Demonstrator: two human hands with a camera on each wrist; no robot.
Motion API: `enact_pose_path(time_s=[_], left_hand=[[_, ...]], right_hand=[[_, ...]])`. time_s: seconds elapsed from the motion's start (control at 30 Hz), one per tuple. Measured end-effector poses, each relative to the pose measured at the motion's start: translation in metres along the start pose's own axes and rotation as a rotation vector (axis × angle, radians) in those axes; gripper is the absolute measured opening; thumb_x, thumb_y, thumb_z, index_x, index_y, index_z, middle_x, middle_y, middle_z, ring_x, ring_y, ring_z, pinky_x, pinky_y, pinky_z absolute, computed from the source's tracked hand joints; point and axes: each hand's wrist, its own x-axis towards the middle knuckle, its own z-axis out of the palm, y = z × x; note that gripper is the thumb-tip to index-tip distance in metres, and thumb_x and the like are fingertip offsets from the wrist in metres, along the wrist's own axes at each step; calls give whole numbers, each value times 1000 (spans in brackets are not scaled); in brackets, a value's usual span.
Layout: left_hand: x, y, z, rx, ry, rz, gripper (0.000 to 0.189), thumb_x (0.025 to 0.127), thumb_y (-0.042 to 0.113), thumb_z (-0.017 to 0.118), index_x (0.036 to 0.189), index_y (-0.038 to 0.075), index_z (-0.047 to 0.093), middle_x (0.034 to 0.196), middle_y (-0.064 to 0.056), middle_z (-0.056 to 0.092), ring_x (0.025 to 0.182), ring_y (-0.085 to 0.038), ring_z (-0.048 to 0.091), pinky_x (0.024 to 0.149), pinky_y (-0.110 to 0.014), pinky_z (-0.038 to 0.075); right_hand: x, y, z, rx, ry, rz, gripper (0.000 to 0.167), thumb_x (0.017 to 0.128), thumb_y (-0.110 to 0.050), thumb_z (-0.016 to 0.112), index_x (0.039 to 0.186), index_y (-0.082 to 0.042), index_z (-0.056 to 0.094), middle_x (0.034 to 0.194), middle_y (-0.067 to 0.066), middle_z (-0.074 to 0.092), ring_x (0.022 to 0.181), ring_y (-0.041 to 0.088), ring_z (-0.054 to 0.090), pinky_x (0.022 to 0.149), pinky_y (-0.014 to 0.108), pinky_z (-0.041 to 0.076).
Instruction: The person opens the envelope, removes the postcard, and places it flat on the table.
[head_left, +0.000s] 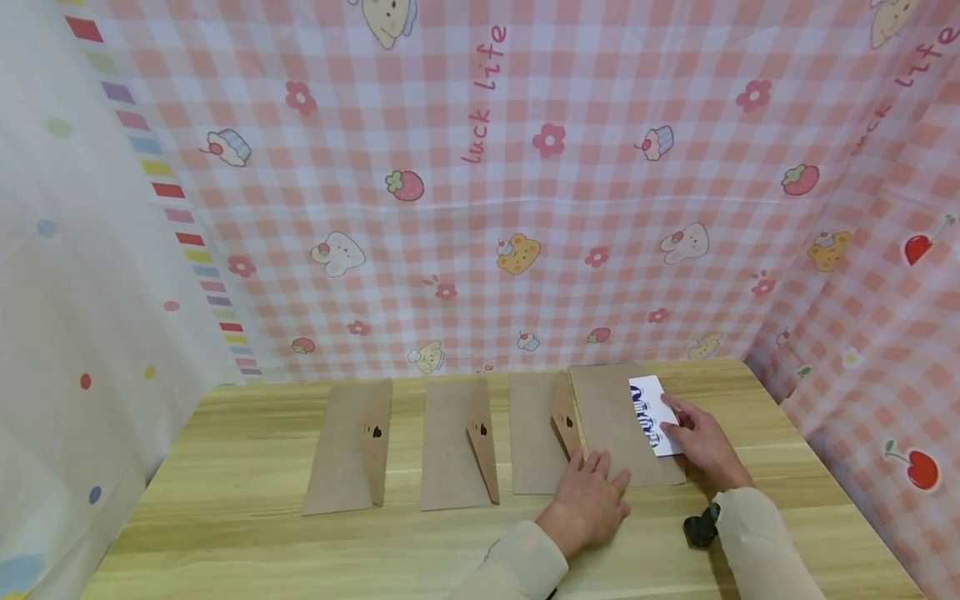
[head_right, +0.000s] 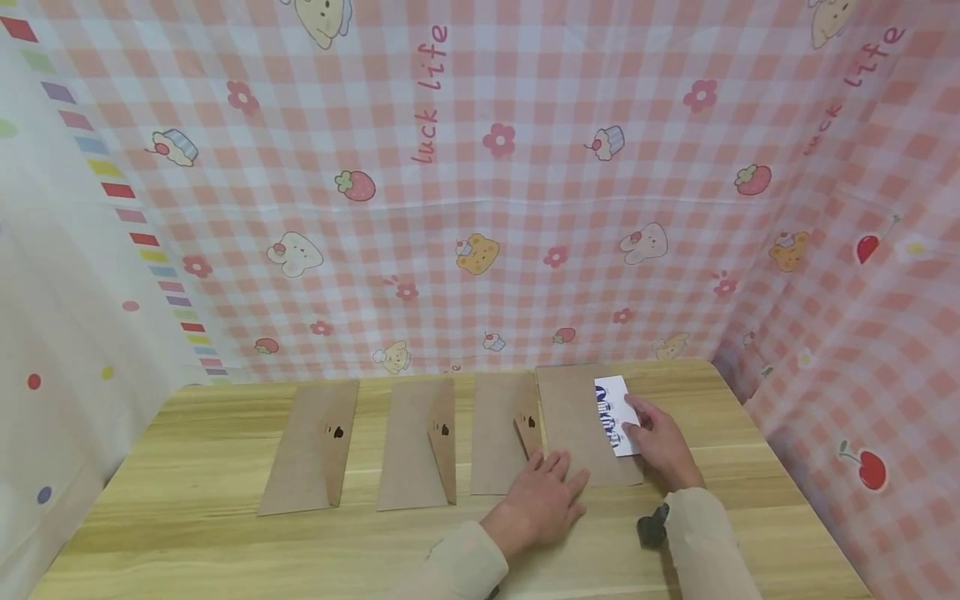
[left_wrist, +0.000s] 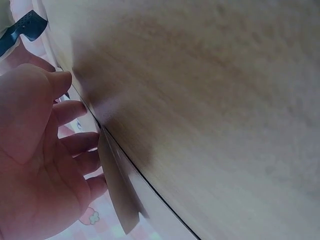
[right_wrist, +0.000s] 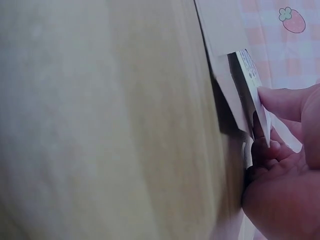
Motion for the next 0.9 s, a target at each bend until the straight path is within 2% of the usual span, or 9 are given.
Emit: enact_pose_path(time_s=[0.57,0.9], left_hand=[[-1,2,-2,6,7,-12,52,104,54,32,154,43,28,161,9,28,148,-7,24,121,-31,20],[0,4,-1,15,1,-22,51,104,54,32,153,44,28,161,10,28,148,-6,24,121,-30,20]], right_hand=[[-5,-5,-11,11,45,9,56,99,-10,54,151,-1,36,119,27,52,100,32,49,78,32,40],[-5,0,-13,7,73,-41,54,97,-8,56,148,-1,42,114,26,55,97,29,50,74,26,39]])
